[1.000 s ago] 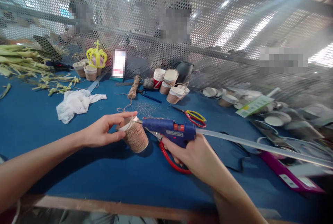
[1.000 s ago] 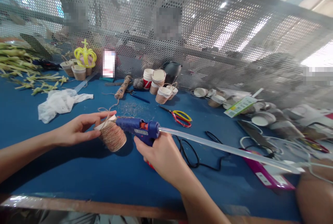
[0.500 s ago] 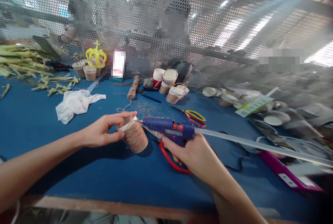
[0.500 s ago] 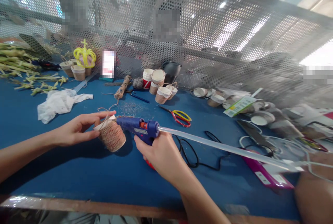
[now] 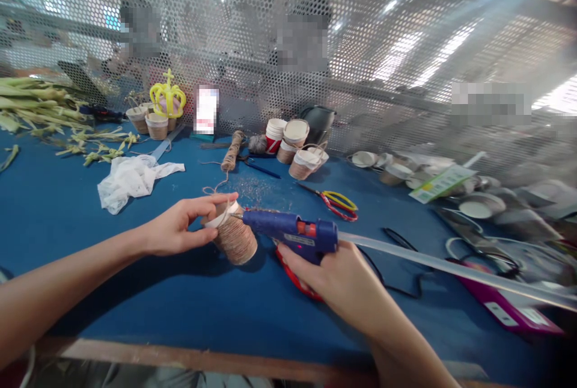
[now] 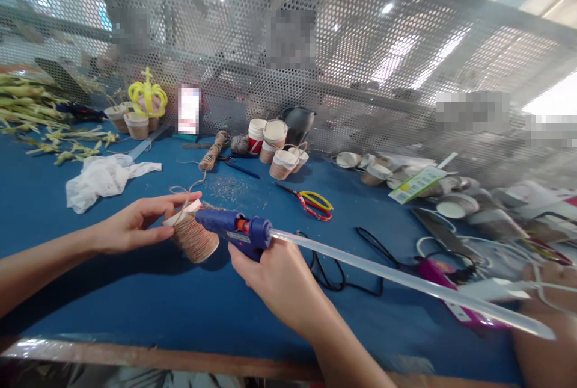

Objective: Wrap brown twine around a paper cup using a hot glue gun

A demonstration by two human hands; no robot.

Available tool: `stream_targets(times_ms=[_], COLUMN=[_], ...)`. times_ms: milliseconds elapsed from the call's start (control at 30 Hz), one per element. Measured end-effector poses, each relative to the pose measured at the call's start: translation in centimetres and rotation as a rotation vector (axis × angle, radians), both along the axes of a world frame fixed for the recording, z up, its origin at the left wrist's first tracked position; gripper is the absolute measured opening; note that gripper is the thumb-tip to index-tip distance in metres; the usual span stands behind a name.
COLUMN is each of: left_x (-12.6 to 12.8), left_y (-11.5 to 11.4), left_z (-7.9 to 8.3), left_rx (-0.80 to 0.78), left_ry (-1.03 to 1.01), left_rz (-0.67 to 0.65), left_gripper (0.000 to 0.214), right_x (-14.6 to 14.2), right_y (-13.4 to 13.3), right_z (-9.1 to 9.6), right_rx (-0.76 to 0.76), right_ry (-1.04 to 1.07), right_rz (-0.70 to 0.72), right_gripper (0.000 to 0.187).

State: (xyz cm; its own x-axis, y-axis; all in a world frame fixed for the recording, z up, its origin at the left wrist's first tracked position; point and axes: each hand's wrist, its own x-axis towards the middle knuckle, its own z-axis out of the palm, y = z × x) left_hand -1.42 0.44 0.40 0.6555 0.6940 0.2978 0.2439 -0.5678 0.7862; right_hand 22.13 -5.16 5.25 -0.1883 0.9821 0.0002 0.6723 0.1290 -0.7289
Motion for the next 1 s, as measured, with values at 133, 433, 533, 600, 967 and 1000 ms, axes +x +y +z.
stream_targets(times_ms=[133,433,533,600,967,1000], left_x=[-0.03,0.0,0.05,0.08,0.18,0.18], left_y=[-0.01,0.0,-0.04,-0.1,-0.2,-0.19], left_z=[-0.01,-0.16,-0.1,-0.06,0.03,0.04], left_rx=[-0.003,-0.012,-0.011,-0.015,-0.011,-0.008], left_ry=[-0.006,-0.024,-0.023,-0.021,-0.011,-0.008], left_rz=[0.0,-0.001,0.0,0.005,0.016,0.015], left_gripper=[0.021,0.02,0.021,0.021,0.022,0.022], right_x=[0.09,0.16,0.1,0.09,-0.62,-0.62], right_y=[0.19,0.52,0.3,0.2,-0.27,-0.27], right_z=[-0.14,0.03,0.06,0.02,0.59,0.66], right_rx=[0.021,0.043,0.039,0.076,0.23,0.219], right_ry=[-0.01,-0.041,-0.036,-0.053,-0.174,-0.179], right_rz=[-0.02,-0.045,-0.036,0.004,0.054,0.058], right_gripper=[0.022,0.025,0.019,0.017,0.016,0.015])
